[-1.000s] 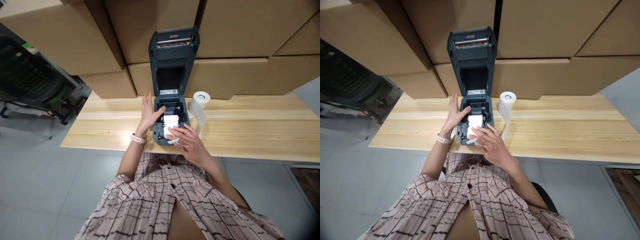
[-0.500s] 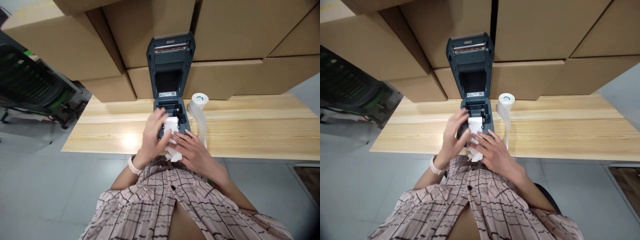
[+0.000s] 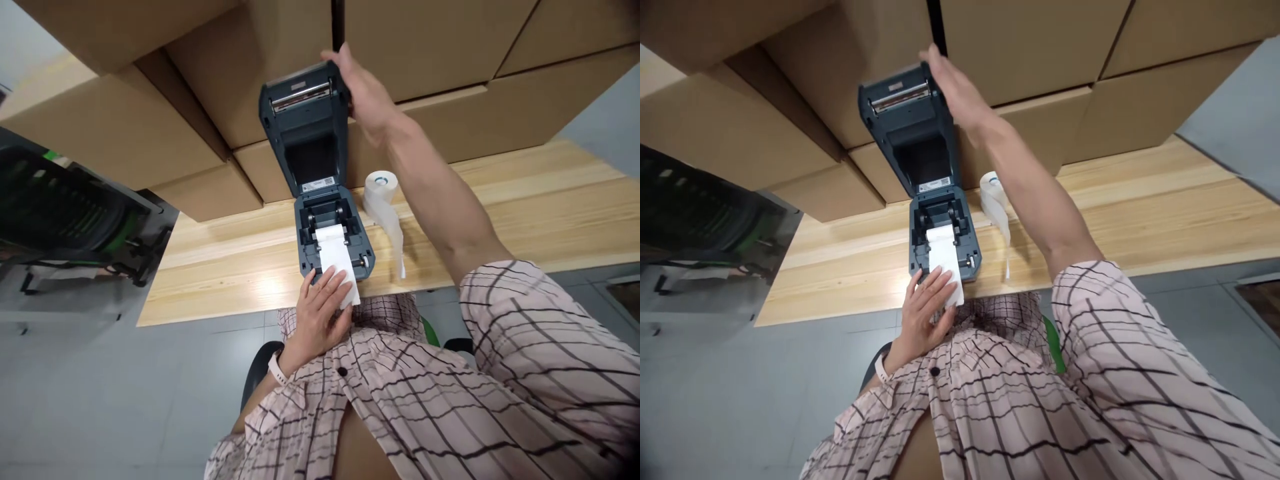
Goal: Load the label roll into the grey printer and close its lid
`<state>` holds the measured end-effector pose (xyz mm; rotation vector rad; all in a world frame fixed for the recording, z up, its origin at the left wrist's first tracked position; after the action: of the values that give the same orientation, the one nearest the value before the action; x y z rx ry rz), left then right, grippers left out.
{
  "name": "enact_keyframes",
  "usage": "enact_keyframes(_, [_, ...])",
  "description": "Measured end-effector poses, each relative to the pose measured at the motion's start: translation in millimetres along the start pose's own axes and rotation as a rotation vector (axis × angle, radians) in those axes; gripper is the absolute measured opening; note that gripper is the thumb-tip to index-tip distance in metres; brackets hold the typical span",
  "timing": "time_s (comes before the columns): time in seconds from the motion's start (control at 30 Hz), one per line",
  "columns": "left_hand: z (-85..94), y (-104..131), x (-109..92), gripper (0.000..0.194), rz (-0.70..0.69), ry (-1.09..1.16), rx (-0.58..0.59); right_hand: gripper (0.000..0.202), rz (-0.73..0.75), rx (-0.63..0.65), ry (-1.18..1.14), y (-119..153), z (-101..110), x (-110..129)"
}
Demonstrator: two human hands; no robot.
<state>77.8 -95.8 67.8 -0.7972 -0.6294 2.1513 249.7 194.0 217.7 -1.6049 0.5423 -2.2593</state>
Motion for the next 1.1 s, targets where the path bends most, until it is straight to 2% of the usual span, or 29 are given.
enact_keyframes(0.03, [3.0, 0, 0, 0.056, 0.001, 0.018, -0.002, 0.065, 0.006, 0.001, -0.033, 3, -3, 1])
enact_keyframes(0.1, [9.7, 0, 1, 0.049, 0.002, 0.073, 0.000, 0.066, 0.061, 0.006, -0.078, 28, -4, 8])
enact_keyframes(0.23, [19.9, 5, 7, 0.036, 0.014, 0.189, -0.021, 0.070, 0.226, 0.007, 0.054, 120, 3, 24])
enact_keyframes(0.27, [23.9, 7, 10, 0.032, 0.026, 0.211, -0.075, 0.072, 0.280, 0.021, 0.085, 146, 2, 27])
enact_keyframes(0.33, [38.4, 13, 18, 0.025, 0.074, 0.217, -0.296, 0.066, 0.349, 0.017, 0.150, 190, -4, 29])
enact_keyframes(0.4, [55.5, 20, 27, 0.025, 0.148, 0.163, -0.580, 0.050, 0.350, 0.008, 0.243, 224, -14, 24])
enact_keyframes(0.43, [60.2, 21, 32, 0.024, 0.192, 0.133, -0.675, 0.043, 0.329, 0.015, 0.281, 236, -20, 18])
enact_keyframes(0.47, [61.3, 19, 37, 0.022, 0.242, 0.112, -0.716, 0.038, 0.302, 0.025, 0.306, 246, -27, 13])
enact_keyframes(0.5, [58.0, 12, 44, 0.023, 0.303, 0.110, -0.690, 0.035, 0.270, 0.031, 0.317, 254, -32, 7])
enact_keyframes(0.53, [50.9, 4, 54, 0.033, 0.378, 0.123, -0.612, 0.035, 0.229, 0.025, 0.317, 260, -35, 1])
enact_keyframes(0.6, [28.6, -10, 76, 0.061, 0.536, 0.185, -0.382, 0.041, 0.132, -0.036, 0.285, 267, -34, -13])
enact_keyframes(0.67, [4.3, -12, 93, 0.075, 0.650, 0.288, -0.172, 0.063, 0.024, -0.097, 0.206, 271, -29, -29])
enact_keyframes(0.73, [-13.3, -9, 102, 0.077, 0.698, 0.413, -0.060, 0.082, -0.074, -0.054, 0.083, 272, -34, -46])
enact_keyframes(0.8, [-21.3, -7, 104, 0.078, 0.709, 0.508, -0.042, 0.088, -0.138, 0.039, -0.050, 273, -45, -59])
enact_keyframes(0.87, [-20.5, -7, 105, 0.081, 0.709, 0.567, -0.109, 0.092, -0.151, 0.063, -0.153, 273, -52, -65])
enact_keyframes(0.97, [-15.9, -10, 108, 0.086, 0.707, 0.648, -0.243, 0.096, -0.115, -0.037, -0.229, 273, -52, -67])
enact_keyframes(1.1, [-18.2, -2, 102, 0.084, 0.726, 0.698, -0.306, 0.091, -0.095, -0.081, -0.234, 273, -53, -68])
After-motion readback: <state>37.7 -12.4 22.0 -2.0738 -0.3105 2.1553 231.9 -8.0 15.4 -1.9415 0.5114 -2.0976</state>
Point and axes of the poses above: each hand's wrist, its own y-axis away from the middle knuckle, its own z-axis out of the back of the hand, x = y × z, the point moved 9 cm from there along -y, towards the middle knuckle, and after that the axes turned 1 degree about y, right-handed, at the moved point
